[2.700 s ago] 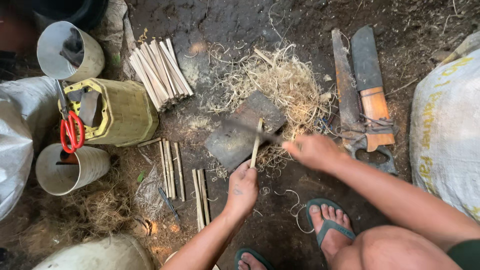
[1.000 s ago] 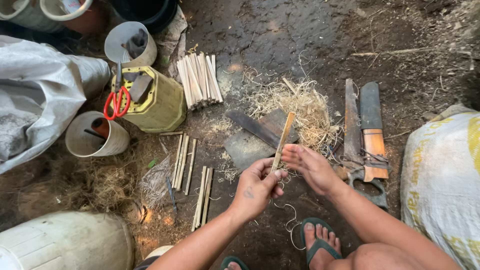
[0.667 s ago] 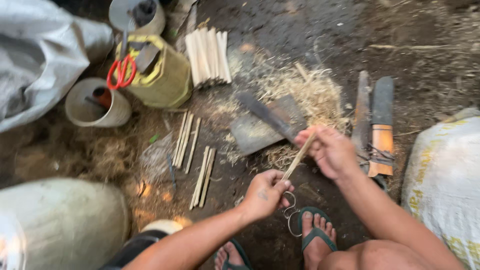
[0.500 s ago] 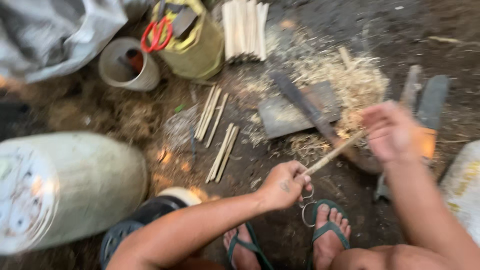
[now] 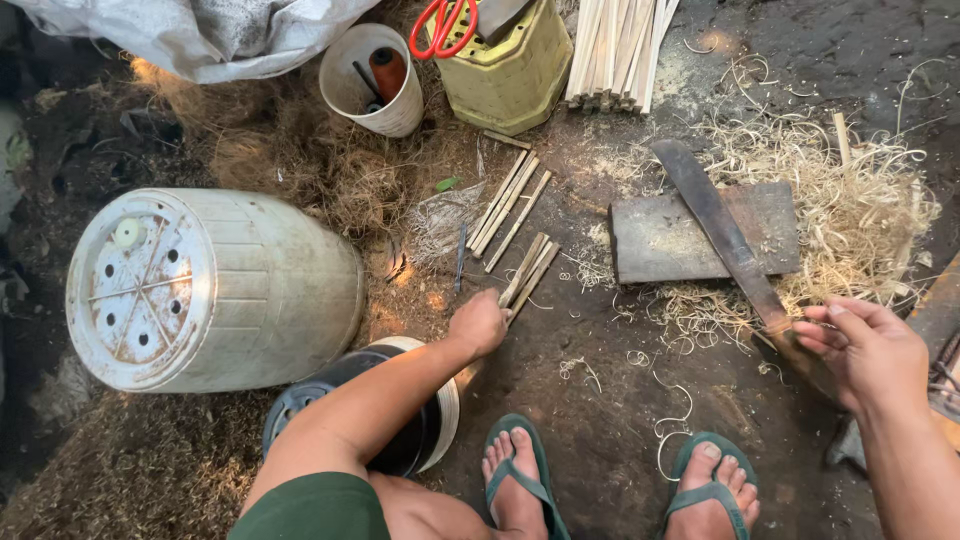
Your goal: The person sits on the ground and uses a knife to sharpen thin wooden sticks one by one. They hold each stick against a metal block and scrape the blade along it to create a point, then place the finished stick into a pile.
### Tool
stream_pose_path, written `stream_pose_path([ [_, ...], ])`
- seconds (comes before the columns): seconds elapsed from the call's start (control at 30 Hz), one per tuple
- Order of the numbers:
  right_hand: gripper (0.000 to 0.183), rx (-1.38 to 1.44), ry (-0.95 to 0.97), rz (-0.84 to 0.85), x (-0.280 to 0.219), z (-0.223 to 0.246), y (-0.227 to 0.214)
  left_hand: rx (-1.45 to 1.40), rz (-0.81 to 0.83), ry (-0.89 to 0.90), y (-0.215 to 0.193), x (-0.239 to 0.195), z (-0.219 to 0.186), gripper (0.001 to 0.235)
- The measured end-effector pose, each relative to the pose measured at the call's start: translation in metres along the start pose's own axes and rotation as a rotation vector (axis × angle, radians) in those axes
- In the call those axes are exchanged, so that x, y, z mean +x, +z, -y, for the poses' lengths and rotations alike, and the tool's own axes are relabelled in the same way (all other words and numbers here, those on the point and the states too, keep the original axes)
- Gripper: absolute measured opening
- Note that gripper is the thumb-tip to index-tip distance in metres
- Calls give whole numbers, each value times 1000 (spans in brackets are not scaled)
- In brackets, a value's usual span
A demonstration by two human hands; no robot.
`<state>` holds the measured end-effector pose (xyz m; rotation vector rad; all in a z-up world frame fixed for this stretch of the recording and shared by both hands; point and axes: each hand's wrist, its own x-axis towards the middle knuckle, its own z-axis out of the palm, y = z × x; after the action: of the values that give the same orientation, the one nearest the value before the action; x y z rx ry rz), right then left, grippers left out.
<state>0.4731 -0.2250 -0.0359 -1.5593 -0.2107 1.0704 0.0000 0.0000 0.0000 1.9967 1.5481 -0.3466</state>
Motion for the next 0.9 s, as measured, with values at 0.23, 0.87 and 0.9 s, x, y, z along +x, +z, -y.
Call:
stream_pose_path([
  [0.23, 48, -1079, -394, -125, -33, 12, 22, 15, -165, -38, -18, 54, 6, 35],
  [0.87, 53, -1216, -59, -163, -29, 10, 41, -881, 436, 269, -16, 22, -135, 19],
  [0.9, 51, -1156, -31, -185, -33, 8, 35, -959, 503, 259, -6, 16, -148, 19],
])
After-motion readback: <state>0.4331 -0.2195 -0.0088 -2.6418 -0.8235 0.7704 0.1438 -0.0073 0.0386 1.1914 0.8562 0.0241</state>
